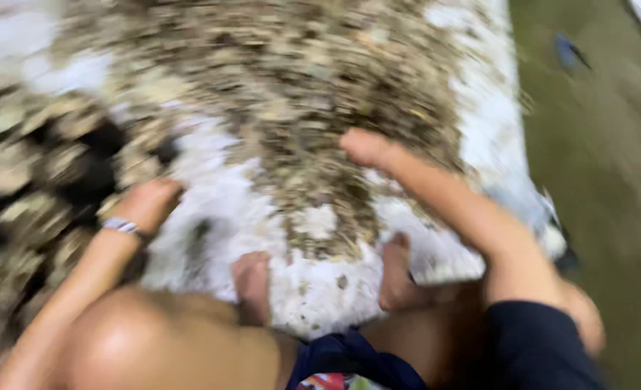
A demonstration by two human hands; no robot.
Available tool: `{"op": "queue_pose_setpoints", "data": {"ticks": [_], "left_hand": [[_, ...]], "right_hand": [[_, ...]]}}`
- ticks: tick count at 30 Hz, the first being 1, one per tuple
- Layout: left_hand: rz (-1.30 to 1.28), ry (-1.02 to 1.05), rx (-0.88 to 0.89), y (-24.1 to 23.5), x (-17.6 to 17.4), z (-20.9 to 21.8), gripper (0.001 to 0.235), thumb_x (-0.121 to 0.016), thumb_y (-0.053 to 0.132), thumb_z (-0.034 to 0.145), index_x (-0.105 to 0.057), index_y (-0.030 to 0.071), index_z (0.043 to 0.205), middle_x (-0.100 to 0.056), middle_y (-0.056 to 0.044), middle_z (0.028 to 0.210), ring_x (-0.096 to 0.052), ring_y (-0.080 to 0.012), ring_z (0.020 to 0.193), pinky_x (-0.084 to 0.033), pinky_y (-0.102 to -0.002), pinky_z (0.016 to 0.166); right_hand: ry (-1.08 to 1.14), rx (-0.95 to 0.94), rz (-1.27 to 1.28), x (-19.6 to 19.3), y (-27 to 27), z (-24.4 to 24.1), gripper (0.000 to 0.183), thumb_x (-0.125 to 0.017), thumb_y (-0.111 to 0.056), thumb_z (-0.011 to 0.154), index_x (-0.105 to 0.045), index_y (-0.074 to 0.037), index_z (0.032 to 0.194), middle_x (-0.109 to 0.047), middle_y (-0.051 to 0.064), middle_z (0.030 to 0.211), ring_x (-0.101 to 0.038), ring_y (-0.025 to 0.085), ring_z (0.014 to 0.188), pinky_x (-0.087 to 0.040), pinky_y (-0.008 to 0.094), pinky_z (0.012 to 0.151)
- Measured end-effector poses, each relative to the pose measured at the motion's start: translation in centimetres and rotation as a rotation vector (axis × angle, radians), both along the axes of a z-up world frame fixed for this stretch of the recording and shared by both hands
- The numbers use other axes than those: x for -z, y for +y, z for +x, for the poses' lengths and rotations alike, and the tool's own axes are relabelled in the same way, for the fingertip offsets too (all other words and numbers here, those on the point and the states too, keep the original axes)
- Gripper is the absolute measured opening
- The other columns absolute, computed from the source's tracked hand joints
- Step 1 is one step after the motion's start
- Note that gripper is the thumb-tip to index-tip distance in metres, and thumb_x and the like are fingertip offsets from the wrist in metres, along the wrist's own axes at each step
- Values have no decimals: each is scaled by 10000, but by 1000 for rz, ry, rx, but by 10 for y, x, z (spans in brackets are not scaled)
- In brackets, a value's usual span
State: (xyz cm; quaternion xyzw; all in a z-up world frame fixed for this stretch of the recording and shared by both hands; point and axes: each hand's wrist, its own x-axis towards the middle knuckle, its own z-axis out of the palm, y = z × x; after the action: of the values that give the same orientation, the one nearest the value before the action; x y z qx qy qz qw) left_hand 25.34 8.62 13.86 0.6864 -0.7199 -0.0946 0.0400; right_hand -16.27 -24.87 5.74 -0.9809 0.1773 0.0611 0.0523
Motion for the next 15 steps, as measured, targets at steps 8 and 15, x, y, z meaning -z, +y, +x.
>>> {"op": "queue_pose_setpoints", "data": {"ticks": [8,15], "left_hand": [[25,-362,69,-76,5,6,357,-573,176,953,-719,185,1278,-673,-249,1104,-719,-404,751,-589,-478,648],[-20,-280,206,-132,54,-22,268,-611,275,997,-710,158,1217,-706,-195,1046,-725,-349,768,-591,-428,691]], "right_hand": [[-251,667,-1,-110,44,-366,305,-595,-108,873,-704,-63,1154,-753,202,961,-703,421,878,-572,535,792],[-90,1162,444,89,265,-476,383,-652,-291,919,-712,-26,1189,-720,253,1142,-685,426,1047,-538,506,939]]}}
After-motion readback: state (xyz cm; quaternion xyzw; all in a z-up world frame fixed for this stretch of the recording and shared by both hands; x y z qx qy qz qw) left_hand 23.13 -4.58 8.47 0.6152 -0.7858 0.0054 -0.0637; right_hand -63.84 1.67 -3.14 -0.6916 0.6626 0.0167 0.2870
